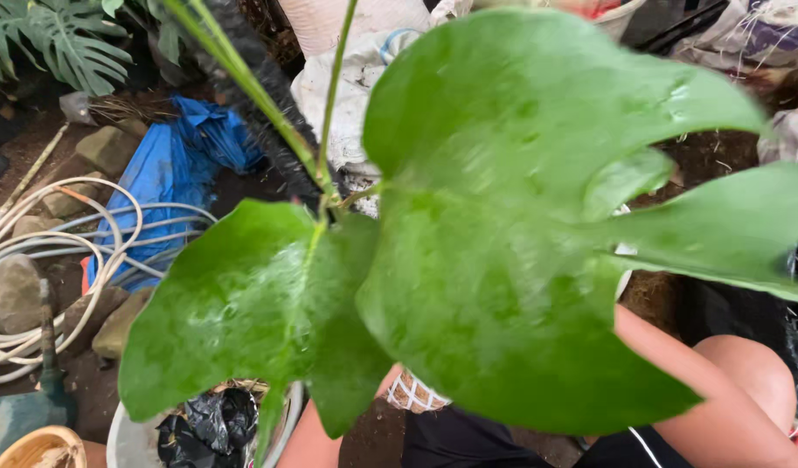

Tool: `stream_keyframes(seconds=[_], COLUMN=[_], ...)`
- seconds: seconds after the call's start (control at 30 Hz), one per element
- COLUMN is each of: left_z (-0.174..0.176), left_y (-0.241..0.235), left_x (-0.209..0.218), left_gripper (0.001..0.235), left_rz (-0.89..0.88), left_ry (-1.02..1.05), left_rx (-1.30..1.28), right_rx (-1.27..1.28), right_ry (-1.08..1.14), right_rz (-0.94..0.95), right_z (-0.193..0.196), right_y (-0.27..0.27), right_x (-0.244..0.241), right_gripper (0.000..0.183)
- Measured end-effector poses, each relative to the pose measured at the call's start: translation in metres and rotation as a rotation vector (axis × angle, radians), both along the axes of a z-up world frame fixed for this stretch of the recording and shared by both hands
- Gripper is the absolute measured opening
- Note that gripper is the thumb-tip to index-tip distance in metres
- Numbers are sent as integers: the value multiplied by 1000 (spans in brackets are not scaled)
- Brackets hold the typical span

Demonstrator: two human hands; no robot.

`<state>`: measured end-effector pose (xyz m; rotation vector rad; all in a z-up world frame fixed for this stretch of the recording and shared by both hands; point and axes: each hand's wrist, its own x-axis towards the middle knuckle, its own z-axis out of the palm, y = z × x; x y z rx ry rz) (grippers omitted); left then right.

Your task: The person wraps a white plastic net around a plant's root ball using a lighter to melt and secure the netting. They adjust the netting and the plant, then use the lighter to fuse the netting ends together.

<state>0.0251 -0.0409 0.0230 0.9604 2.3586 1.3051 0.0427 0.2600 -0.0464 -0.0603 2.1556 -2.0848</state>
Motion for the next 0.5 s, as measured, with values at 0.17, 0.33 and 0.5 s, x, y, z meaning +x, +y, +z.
stream_keyframes(seconds=[0.17, 0.33, 0.5], left_z=[0, -11, -29], left_y=[5, 0, -12], left_x=[-9, -14, -12], left_gripper=[62, 61, 61], left_rz=[-41, -71, -73], left_ry=[-23, -53, -97], left_rx=[33, 12, -32], right_rx=[-3, -8, -38], right_ry=[-21, -45, -63], right_rz=[-13, -18, 16], right_z=[-14, -40, -52], right_y=[3, 10, 9], right_x=[2, -3, -13], right_gripper=[32, 33, 35])
